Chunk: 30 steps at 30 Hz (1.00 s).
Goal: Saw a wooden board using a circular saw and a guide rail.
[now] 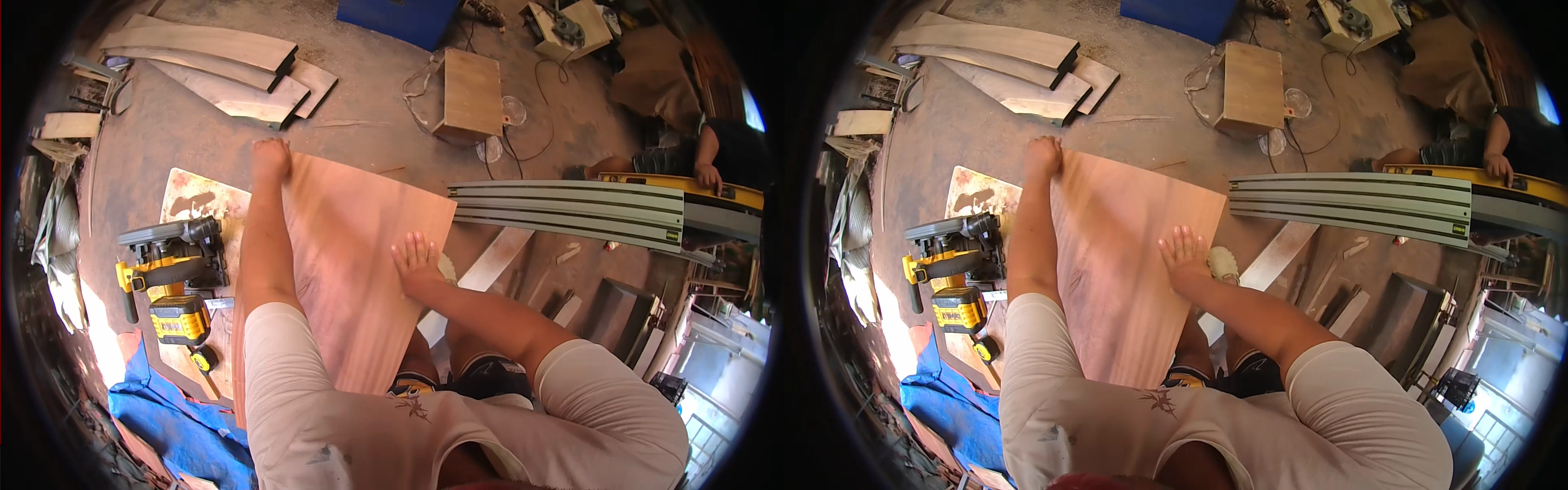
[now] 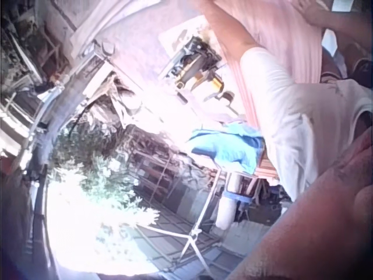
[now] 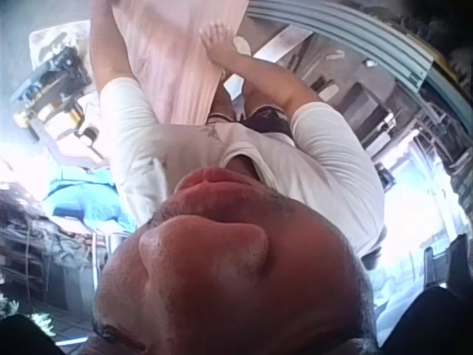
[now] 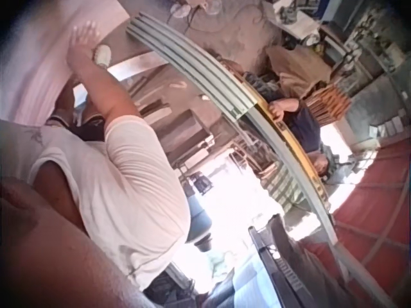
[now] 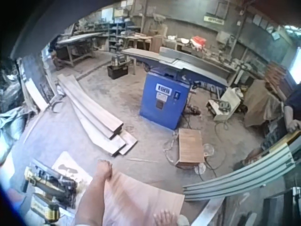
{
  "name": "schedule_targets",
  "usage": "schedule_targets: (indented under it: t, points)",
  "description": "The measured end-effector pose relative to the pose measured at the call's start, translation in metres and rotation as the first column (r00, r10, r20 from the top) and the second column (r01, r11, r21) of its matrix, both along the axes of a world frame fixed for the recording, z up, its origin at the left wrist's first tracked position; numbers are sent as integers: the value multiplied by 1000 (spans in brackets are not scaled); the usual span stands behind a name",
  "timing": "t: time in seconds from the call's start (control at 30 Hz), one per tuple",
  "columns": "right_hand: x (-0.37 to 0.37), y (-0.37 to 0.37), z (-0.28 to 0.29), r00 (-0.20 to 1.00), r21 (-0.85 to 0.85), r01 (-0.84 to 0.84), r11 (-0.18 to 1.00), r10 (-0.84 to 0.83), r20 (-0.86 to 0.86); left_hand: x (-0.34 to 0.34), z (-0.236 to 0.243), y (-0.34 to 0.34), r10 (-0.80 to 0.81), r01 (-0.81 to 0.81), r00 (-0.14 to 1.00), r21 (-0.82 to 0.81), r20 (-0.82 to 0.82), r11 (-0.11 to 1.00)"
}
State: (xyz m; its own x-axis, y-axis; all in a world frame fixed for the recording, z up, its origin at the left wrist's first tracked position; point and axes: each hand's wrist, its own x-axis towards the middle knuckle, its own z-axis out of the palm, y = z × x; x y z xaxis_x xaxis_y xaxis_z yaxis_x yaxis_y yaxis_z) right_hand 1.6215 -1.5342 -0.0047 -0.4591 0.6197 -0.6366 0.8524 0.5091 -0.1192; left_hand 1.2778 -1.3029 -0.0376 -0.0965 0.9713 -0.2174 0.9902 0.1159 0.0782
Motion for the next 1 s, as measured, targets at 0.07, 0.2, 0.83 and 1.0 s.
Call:
schedule_targets:
  t: [0.07,0.2,0.83,1.0]
  points:
    - [1,-3,-3,999,25,14,1000,-13,-40,5,-2,-5,-97,100,995,65,-34,993]
    - [1,-2,0,1000,23,2,1000,-2,27,61,-14,-37,-346,294,928,295,142,909]
    - [18,-2,-13,974,-77,34,996,-50,-223,298,11,-148,-289,163,530,238,797,957]
    - [85,51,-17,790,123,280,952,-156,-593,181,0,-287,415,-434,895,109,163,894]
